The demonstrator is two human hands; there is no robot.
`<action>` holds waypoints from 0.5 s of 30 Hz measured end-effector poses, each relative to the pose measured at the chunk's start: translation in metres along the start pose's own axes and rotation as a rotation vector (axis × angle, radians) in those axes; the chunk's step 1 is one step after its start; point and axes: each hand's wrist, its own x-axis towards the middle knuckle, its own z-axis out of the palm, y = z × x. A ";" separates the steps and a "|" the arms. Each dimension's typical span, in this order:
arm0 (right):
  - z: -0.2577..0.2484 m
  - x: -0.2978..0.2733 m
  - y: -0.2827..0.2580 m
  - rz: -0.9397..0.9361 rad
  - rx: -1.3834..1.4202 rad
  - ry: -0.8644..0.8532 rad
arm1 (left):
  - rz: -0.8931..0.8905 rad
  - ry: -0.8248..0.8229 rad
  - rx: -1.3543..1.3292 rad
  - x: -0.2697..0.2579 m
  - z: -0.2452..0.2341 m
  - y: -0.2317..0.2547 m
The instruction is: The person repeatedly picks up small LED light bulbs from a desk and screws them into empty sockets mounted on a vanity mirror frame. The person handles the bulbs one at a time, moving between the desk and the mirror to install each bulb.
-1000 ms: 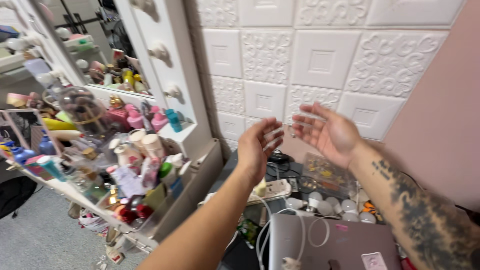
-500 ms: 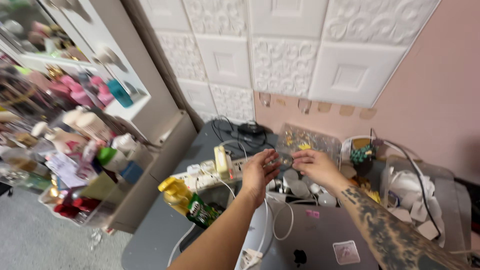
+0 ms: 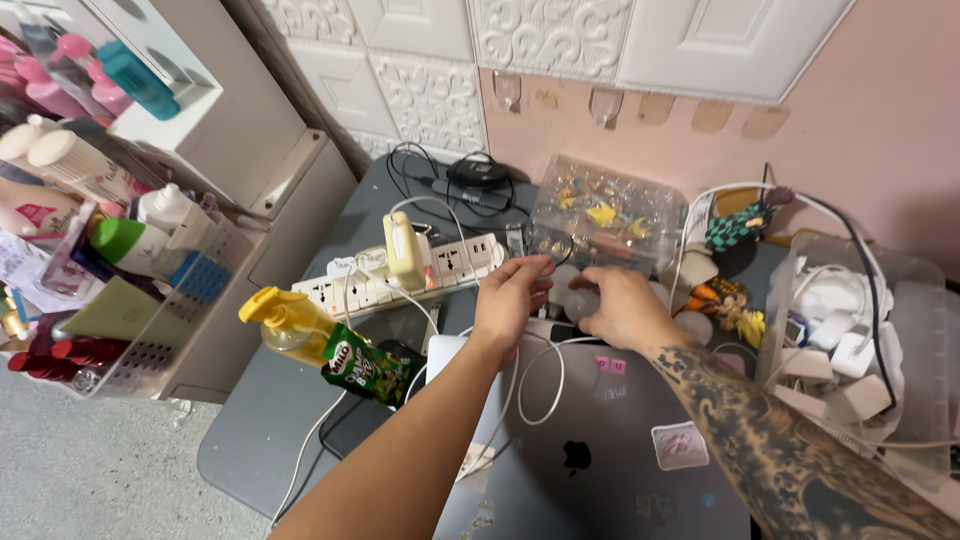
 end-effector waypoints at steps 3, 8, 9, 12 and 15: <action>-0.003 -0.004 -0.009 -0.081 -0.041 0.063 | -0.020 0.006 0.061 -0.001 0.002 -0.002; -0.010 -0.007 -0.020 -0.029 -0.083 0.035 | 0.007 0.020 0.243 -0.008 0.003 0.000; -0.012 -0.008 -0.021 -0.022 -0.111 0.037 | 0.008 0.016 0.271 -0.009 0.004 0.001; -0.017 -0.015 -0.024 0.041 0.031 0.089 | 0.059 0.041 0.404 -0.015 0.007 0.004; -0.019 -0.022 -0.032 -0.013 0.118 0.235 | 0.162 -0.001 0.569 -0.021 0.012 0.010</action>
